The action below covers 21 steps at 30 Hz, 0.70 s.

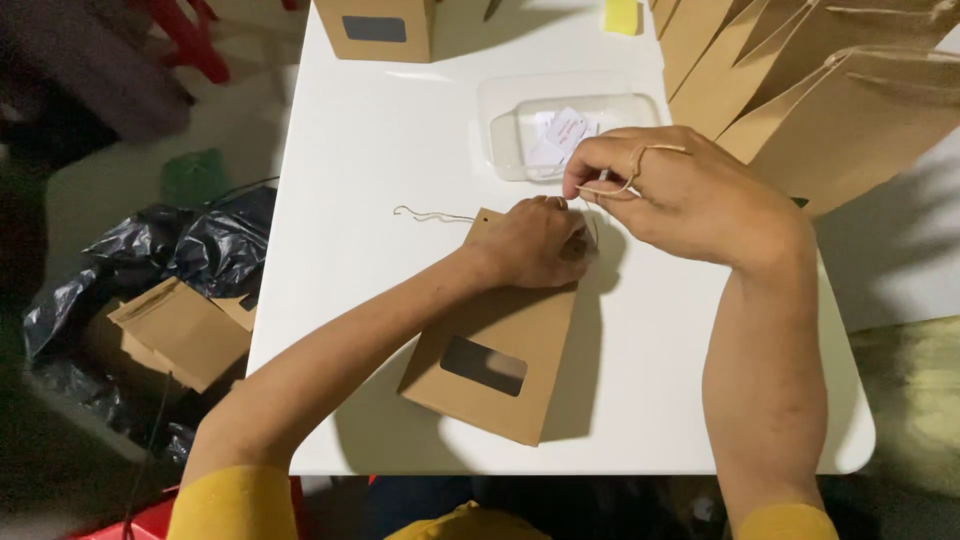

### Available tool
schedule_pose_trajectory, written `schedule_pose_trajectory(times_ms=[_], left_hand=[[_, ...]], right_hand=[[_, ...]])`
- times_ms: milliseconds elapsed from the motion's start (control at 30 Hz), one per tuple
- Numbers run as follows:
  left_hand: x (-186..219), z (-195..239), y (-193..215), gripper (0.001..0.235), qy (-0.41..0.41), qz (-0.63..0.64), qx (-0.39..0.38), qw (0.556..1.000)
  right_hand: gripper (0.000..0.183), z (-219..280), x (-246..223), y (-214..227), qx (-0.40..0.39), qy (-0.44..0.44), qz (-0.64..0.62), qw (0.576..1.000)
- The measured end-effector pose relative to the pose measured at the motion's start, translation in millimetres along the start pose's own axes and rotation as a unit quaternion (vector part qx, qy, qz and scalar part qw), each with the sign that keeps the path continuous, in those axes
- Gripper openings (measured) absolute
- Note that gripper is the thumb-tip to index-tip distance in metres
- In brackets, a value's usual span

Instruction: Threading string handles through pre-punched holes in paper gift bags at a workstation.

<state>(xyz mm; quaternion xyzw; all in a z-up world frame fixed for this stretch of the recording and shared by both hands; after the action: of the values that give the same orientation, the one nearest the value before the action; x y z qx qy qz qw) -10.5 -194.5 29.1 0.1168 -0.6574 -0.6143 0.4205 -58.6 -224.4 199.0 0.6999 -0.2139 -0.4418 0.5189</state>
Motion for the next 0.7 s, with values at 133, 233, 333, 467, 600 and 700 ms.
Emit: schedule_pose_trajectory(times_ms=[133,233,333,467,600,700], left_hand=[[1.1,-4.0,2.4,0.021,0.028,0.038,0.008,0.999],[-3.8,-2.9,2.0,0.018,0.069,0.045,0.002,0.997],[-5.7,-0.8,4.1,0.018,0.056,0.023,0.03,0.998],[-11.9,4.1,10.7,0.016,0.067,0.015,0.053,0.996],[-18.9,19.2,34.6,0.015,0.081,0.143,0.053,0.985],[-34.2,28.0,42.8,0.008,0.122,0.259,0.045,0.957]], right_hand=[[0.02,0.6,-5.3,3.1,-0.01,-0.017,0.005,1.0],[0.019,2.4,-5.3,4.8,0.002,-0.013,0.01,1.0],[0.016,1.3,-8.6,7.2,0.01,0.023,0.024,0.999],[0.018,1.4,-7.5,3.1,-0.008,0.004,0.009,1.0],[0.016,-0.2,-6.1,2.7,0.006,0.002,0.008,1.0],[0.016,-2.3,-7.8,4.0,0.019,0.006,-0.013,1.0]])
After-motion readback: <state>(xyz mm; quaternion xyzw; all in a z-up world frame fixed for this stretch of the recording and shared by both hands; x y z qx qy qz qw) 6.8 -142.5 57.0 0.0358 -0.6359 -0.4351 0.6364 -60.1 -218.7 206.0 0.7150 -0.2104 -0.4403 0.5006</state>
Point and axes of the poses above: each hand's wrist, its own z-axis away from the middle knuckle, its own y-axis out of the back of the hand, x = y × z, the point moved 9 cm from there along -z, towards the middle knuckle, and after that the axes turned 15 degrees about y, right-handed, at the moved point
